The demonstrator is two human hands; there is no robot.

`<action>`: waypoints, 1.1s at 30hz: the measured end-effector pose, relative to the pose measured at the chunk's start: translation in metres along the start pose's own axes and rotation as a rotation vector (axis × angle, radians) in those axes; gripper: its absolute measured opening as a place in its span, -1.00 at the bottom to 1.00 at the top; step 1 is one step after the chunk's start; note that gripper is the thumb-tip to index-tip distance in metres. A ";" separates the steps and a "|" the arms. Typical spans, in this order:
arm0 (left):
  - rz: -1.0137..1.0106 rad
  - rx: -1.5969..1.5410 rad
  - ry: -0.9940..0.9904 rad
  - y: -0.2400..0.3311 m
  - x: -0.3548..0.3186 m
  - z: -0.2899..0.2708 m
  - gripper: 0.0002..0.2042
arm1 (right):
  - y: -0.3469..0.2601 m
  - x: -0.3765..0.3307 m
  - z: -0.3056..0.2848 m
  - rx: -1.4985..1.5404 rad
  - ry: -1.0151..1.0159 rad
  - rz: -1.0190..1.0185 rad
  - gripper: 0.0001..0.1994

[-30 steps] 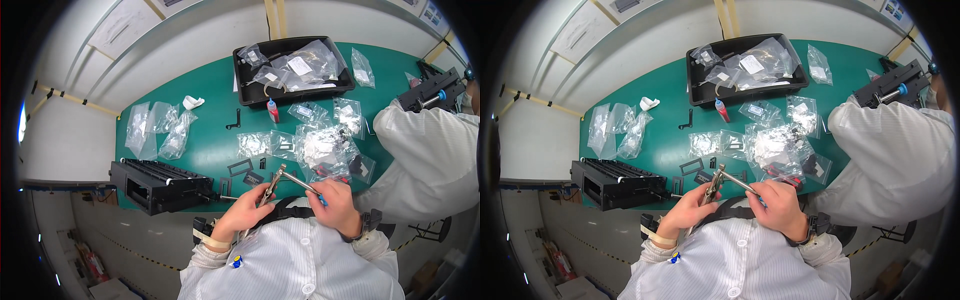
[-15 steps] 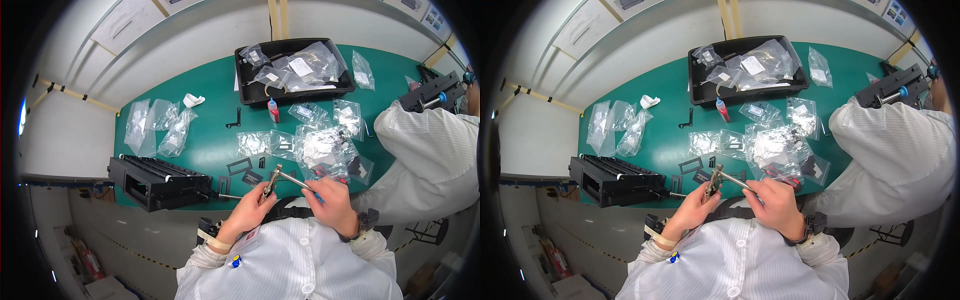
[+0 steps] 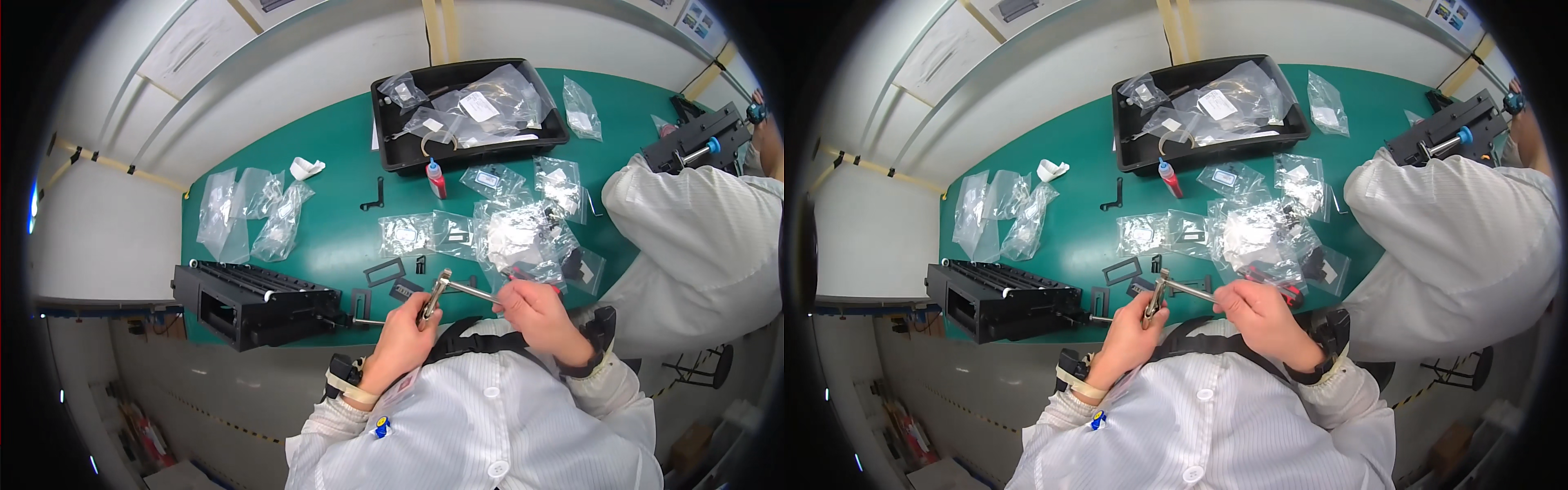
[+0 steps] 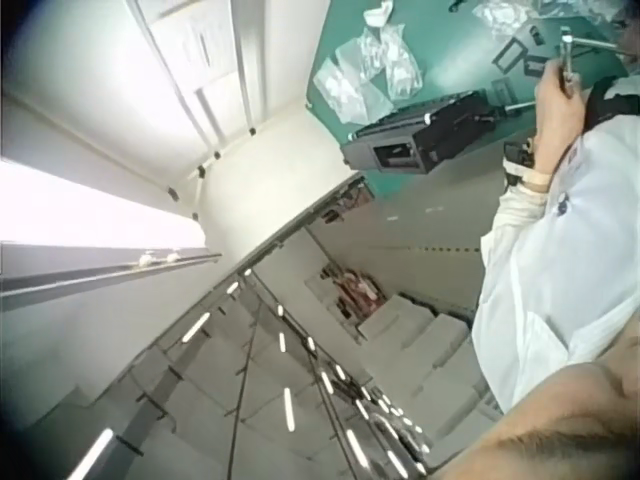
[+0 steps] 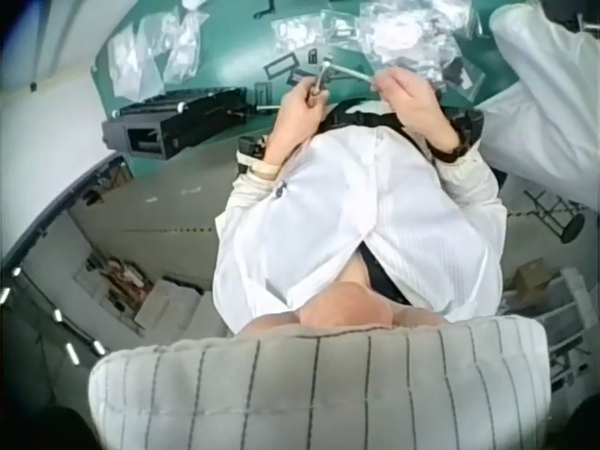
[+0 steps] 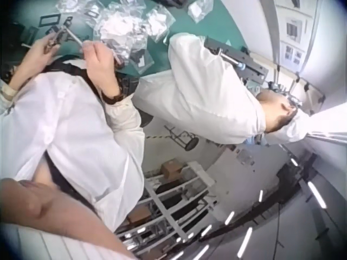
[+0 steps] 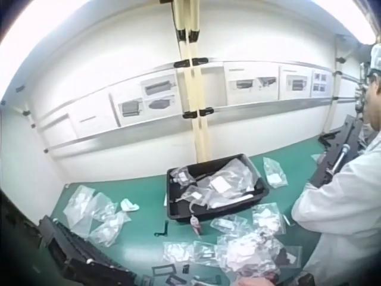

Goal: Manually assembling small plastic and metal components using hand tools at an industrial workbench.

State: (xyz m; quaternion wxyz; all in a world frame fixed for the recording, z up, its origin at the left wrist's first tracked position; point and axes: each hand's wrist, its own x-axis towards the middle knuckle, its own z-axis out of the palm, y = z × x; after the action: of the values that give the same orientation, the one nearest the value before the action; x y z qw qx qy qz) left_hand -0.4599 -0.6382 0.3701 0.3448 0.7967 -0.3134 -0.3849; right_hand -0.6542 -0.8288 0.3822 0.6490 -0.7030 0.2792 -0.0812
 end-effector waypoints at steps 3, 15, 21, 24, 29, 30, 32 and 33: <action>0.043 0.024 0.040 -0.002 0.002 -0.001 -0.76 | -0.002 -0.002 0.005 -0.269 0.089 -0.184 -0.75; 0.212 0.119 0.116 -0.009 0.013 0.004 -0.81 | 0.019 0.008 -0.011 -0.183 -0.176 0.129 -0.68; 0.099 0.158 0.066 0.007 0.018 0.004 -0.77 | 0.025 0.005 0.012 -0.824 0.419 -0.425 -0.67; 0.180 0.193 0.089 0.004 0.022 0.007 -0.82 | 0.032 0.008 0.003 -0.742 0.337 -0.338 -0.65; 0.190 0.230 0.075 0.002 0.023 0.009 -0.77 | 0.031 0.007 -0.010 -0.369 -0.019 0.006 -0.60; 0.244 0.247 0.109 0.000 0.026 0.010 -0.76 | 0.032 0.004 -0.003 -0.517 0.171 -0.115 -0.61; 0.183 0.222 0.087 0.002 0.026 0.011 -0.76 | 0.025 0.001 0.010 -0.654 0.346 -0.281 -0.62; 0.123 0.194 0.062 0.004 0.025 0.012 -0.76 | 0.025 0.001 0.013 -0.700 0.389 -0.306 -0.63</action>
State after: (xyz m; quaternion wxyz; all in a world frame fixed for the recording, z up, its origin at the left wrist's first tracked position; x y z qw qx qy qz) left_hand -0.4579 -0.6635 0.3580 0.2987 0.8172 -0.3864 -0.3062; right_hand -0.6544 -0.8179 0.3565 0.2871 -0.8857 0.2999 -0.2080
